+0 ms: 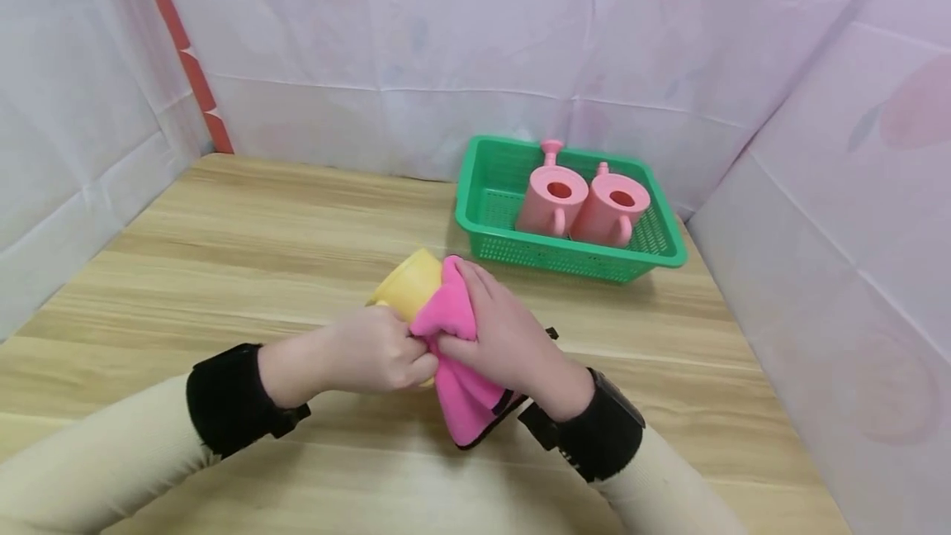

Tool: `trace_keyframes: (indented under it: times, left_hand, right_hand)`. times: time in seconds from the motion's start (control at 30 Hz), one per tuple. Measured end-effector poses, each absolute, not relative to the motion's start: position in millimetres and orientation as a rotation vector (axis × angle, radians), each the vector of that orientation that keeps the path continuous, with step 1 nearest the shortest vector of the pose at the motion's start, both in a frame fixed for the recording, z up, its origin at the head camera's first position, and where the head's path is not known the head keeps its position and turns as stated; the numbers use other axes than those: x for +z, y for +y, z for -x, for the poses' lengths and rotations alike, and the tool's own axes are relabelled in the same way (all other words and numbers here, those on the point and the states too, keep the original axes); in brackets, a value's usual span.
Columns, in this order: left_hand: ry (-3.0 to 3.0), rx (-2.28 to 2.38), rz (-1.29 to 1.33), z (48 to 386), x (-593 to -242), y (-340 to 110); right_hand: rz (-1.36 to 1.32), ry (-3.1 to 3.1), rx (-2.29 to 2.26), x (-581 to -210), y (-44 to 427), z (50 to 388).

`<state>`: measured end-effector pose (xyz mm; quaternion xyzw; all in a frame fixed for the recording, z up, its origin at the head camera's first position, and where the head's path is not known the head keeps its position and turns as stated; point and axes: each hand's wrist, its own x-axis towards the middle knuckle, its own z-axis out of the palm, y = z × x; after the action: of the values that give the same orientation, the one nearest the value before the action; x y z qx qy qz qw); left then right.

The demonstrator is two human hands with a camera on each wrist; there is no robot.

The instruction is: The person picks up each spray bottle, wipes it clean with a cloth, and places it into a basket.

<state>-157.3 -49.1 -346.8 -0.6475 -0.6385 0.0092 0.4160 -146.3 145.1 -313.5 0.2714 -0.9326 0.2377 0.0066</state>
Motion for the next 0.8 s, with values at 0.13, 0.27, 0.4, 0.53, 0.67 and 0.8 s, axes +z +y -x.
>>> trace_keyframes:
  times: [0.13,0.27,0.4,0.53,0.67,0.8]
  left_hand:
    - [-1.582,-0.01,1.666,152.7,-348.9,-44.2]
    - [-1.568,-0.031,1.7,146.1,-349.1,-38.1]
    - [-1.533,-0.005,1.711,139.5,-349.7,-32.1]
    - [-1.533,-0.008,1.715,138.9,-348.9,-31.5]
    - [-1.548,-0.034,1.705,144.1,-345.8,-35.5]
    - [-1.57,-0.044,1.643,152.0,-342.3,-42.9]
  right_hand:
    - [-0.884,-2.967,0.827,-308.7,139.2,155.4]
    - [-0.936,-2.964,0.965,-300.6,133.6,163.2]
    - [-0.975,-2.951,1.075,-295.2,128.1,168.1]
    - [-0.968,-2.932,1.152,-294.9,124.3,169.2]
    - [-0.919,-2.921,1.111,-294.6,124.6,166.4]
    - [-0.846,-2.95,0.992,-292.3,127.8,161.5]
